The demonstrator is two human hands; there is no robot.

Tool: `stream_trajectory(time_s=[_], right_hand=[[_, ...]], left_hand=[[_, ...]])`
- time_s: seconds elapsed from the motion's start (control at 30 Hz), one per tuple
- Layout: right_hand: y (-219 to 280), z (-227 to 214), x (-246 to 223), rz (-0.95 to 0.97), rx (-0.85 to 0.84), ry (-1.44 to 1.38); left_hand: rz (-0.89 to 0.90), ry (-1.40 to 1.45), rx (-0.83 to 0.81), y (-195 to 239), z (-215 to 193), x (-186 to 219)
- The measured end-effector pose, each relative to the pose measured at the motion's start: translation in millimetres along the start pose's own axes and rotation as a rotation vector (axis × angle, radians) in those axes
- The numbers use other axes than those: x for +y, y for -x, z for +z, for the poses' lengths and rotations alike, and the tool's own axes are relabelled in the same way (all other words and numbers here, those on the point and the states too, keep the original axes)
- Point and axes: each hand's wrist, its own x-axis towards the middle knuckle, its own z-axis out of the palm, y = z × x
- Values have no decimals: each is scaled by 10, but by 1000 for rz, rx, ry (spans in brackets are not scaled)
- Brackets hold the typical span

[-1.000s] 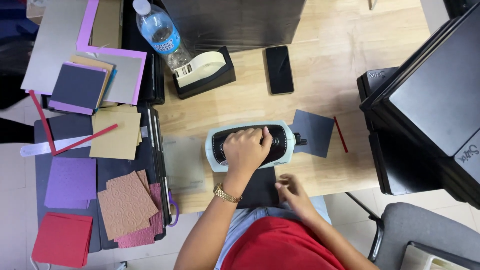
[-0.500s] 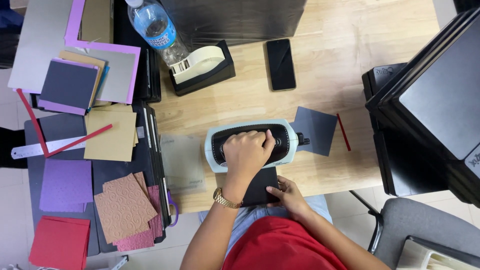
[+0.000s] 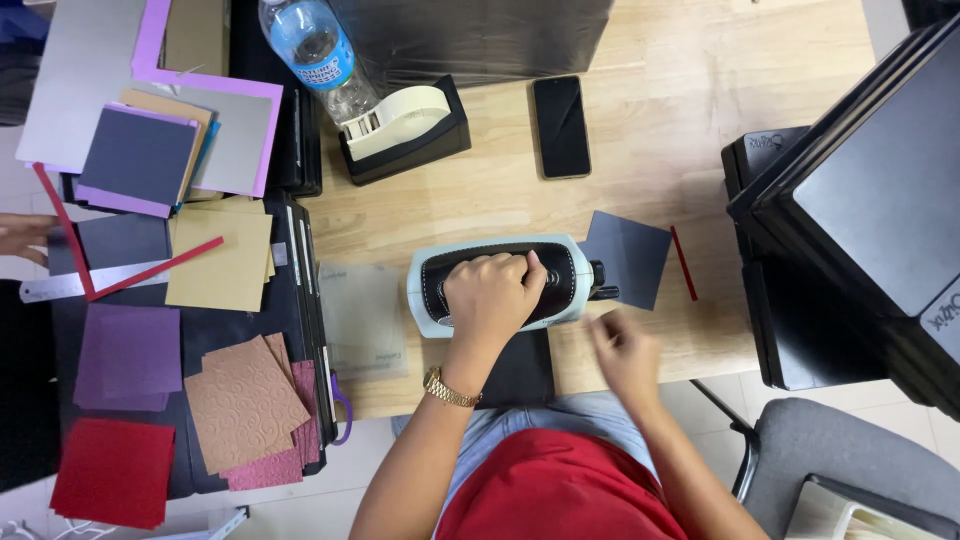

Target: Embossing patterns onto colored paper using a manual embossing machine and folders.

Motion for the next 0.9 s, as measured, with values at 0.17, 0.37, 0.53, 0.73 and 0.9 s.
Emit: stream_trajectory(time_s=[0.17, 0.37, 0.53, 0.73, 0.9], right_hand=[[-417, -260, -4, -392, -109, 285], [-343, -991, -218, -235, -476, -83], [-857, -850, -370, -349, -252, -197], [-1636, 97, -184, -461, 371, -296], [-1071, 350, 32, -283, 17, -116]], left_hand=[[-13, -2, 23, 5, -14, 32], [-67, 3, 59, 26, 36, 73], [-94, -28, 139, 11, -22, 126], [-104, 14, 126, 57, 36, 117], [-123, 28, 114, 62, 57, 125]])
